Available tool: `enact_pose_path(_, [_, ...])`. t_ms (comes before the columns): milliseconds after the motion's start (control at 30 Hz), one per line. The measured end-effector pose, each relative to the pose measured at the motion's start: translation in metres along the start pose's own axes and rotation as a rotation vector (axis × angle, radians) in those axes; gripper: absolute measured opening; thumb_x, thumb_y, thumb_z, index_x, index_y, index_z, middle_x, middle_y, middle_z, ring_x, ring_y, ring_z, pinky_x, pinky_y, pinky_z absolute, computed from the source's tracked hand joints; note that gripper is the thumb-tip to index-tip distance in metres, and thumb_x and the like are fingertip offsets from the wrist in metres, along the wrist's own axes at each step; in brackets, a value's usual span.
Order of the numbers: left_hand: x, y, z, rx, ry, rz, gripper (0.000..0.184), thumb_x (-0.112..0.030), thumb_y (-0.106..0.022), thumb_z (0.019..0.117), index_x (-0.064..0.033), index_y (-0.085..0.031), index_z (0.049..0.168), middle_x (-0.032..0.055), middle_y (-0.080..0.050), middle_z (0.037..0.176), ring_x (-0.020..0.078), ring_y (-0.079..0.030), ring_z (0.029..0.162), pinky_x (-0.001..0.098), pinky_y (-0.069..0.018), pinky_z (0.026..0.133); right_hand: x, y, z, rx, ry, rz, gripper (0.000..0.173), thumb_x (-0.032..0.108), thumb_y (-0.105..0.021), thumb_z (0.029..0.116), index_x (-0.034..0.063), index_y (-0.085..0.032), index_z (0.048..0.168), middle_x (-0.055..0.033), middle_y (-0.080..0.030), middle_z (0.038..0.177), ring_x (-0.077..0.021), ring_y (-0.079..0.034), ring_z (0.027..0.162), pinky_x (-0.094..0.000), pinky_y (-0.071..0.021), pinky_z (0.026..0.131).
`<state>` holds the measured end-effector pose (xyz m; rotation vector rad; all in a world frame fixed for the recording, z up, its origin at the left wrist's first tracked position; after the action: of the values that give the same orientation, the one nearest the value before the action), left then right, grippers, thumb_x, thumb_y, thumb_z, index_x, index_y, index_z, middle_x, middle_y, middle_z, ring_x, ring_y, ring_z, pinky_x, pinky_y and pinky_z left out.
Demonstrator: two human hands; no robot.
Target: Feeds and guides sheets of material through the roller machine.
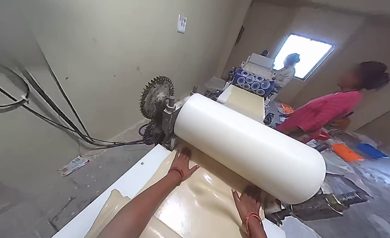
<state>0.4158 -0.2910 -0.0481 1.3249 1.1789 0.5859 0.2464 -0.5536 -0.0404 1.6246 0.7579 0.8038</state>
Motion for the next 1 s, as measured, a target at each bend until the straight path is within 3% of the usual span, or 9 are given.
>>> enact_pose_path(100, [0.000, 0.001, 0.002, 0.000, -0.003, 0.002, 0.107, -0.077, -0.032, 0.0953, 0.0014, -0.005, 0.162, 0.0179, -0.005, 0.171, 0.0279, -0.002, 0.159, 0.0560, 0.0027, 0.126, 0.000, 0.000, 0.000, 0.007, -0.004, -0.009, 0.095, 0.062, -0.037, 0.1032, -0.0140, -0.019, 0.156, -0.0339, -0.009, 0.166, -0.0434, -0.004, 0.157, -0.0580, -0.0029, 0.126])
enact_pose_path(300, [-0.001, 0.002, 0.007, -0.004, 0.009, 0.017, 0.110, -0.080, -0.034, 0.0928, -0.0001, -0.004, 0.163, 0.0163, -0.003, 0.172, 0.0268, -0.002, 0.160, 0.0543, 0.0011, 0.127, 0.000, 0.002, 0.001, 0.039, -0.017, -0.011, 0.091, 0.063, -0.036, 0.1035, -0.0108, -0.026, 0.156, -0.0299, -0.017, 0.166, -0.0415, -0.011, 0.157, -0.0586, -0.0075, 0.126])
enact_pose_path(467, [-0.002, 0.005, 0.010, -0.006, 0.014, 0.016, 0.111, -0.080, -0.035, 0.0919, -0.0003, -0.004, 0.163, 0.0155, -0.005, 0.172, 0.0266, -0.003, 0.159, 0.0540, 0.0000, 0.127, 0.001, 0.003, 0.000, 0.039, -0.015, -0.002, 0.091, 0.063, -0.036, 0.1032, -0.0103, -0.027, 0.156, -0.0291, -0.018, 0.166, -0.0414, -0.010, 0.157, -0.0591, -0.0061, 0.125])
enact_pose_path(733, [-0.001, 0.004, 0.014, -0.012, 0.021, 0.020, 0.114, -0.083, -0.034, 0.0904, 0.0005, -0.004, 0.163, 0.0165, -0.004, 0.172, 0.0271, -0.002, 0.159, 0.0536, 0.0004, 0.127, 0.002, 0.005, 0.002, 0.129, -0.041, -0.017, 0.088, 0.066, -0.031, 0.1032, -0.0082, -0.043, 0.149, -0.0268, -0.041, 0.157, -0.0403, -0.035, 0.149, -0.0607, -0.0183, 0.123])
enact_pose_path(900, [-0.002, 0.004, 0.018, -0.023, 0.024, 0.040, 0.116, -0.084, -0.035, 0.0894, 0.0020, -0.006, 0.162, 0.0181, -0.006, 0.171, 0.0288, -0.002, 0.159, 0.0543, -0.0002, 0.127, 0.001, 0.004, 0.001, 0.085, -0.031, 0.017, 0.091, 0.065, -0.034, 0.1029, -0.0088, -0.030, 0.156, -0.0268, -0.028, 0.164, -0.0399, -0.023, 0.155, -0.0598, -0.0144, 0.124])
enact_pose_path(1000, [-0.001, 0.005, 0.019, -0.016, 0.028, 0.060, 0.117, -0.084, -0.034, 0.0892, 0.0027, -0.004, 0.162, 0.0189, -0.004, 0.171, 0.0285, 0.000, 0.159, 0.0529, 0.0009, 0.127, 0.001, 0.002, 0.002, 0.084, -0.029, 0.019, 0.091, 0.065, -0.034, 0.1029, -0.0091, -0.030, 0.156, -0.0277, -0.031, 0.162, -0.0402, -0.029, 0.152, -0.0596, -0.0181, 0.123])
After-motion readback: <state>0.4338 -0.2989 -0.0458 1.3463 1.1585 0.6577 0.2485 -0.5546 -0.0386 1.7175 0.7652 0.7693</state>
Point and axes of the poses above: each hand's wrist, its own z-axis towards the middle knuckle, its own y-axis out of the back of the hand, x = y × z, the point moved 3 cm from there along z, towards the middle knuckle
